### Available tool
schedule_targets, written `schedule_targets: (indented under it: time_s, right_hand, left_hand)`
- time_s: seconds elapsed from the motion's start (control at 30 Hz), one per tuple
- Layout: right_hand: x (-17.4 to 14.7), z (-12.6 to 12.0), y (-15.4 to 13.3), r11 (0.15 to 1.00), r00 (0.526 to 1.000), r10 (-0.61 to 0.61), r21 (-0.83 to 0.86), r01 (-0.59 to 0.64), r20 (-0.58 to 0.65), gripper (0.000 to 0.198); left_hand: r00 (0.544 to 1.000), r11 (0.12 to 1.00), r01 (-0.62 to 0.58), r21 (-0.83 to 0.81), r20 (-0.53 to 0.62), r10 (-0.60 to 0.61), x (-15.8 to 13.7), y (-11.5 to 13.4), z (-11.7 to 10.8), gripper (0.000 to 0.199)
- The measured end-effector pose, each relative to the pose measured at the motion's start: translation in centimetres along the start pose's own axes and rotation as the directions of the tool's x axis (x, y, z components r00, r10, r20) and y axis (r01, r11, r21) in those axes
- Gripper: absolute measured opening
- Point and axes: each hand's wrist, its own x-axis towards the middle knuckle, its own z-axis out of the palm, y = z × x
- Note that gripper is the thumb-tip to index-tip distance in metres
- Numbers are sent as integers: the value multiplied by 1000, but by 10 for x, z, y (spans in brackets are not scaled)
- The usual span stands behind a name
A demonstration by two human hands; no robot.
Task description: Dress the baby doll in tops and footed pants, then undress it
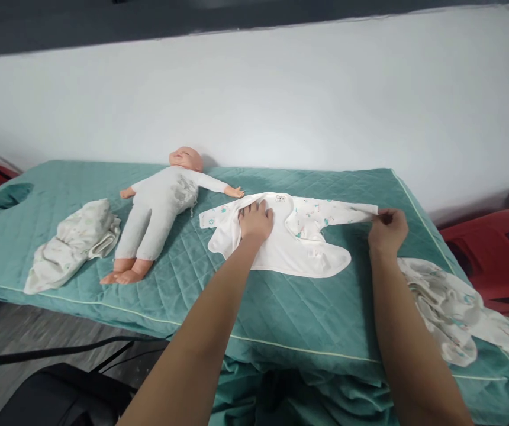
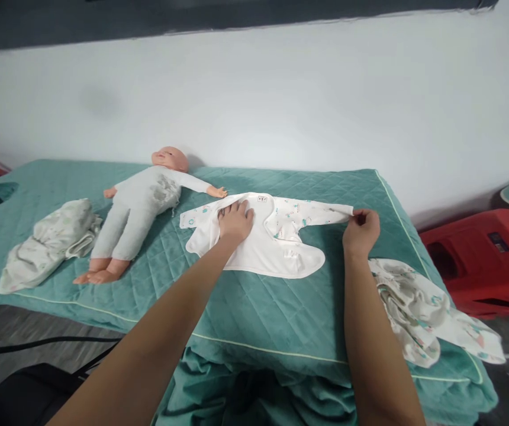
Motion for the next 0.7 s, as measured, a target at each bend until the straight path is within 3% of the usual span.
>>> schedule_targets:
  time_s: [0.2, 0.43, 0.53, 0.6, 0.7]
  right_hand:
    - [7, 13, 8, 986, 995, 62, 158, -50, -76, 15]
    - [5, 13, 15, 1000, 999, 4, 28, -3, -51, 31]
    - [-7, 11, 6, 986, 984, -162, -25, 164, 70, 31]
    - [-16, 11, -2, 960, 940, -257, -51, 275, 224, 30]
    - [-27, 11, -15, 942, 892, -214, -159, 297, 398, 30]
  left_hand:
    - [1000, 1000, -4, 0, -8, 4, 0, 0, -1, 55]
    - [1000, 1000, 3, -5, 1, -3, -1, 0, -1, 55]
    - [1000, 1000, -4, 1, -3, 4, -1, 0, -1, 55]
    - [1000, 1000, -4, 3, -8, 4, -1, 0, -1, 55]
    - [1000, 1000, 2, -1, -2, -2, -1, 0, -1, 55]
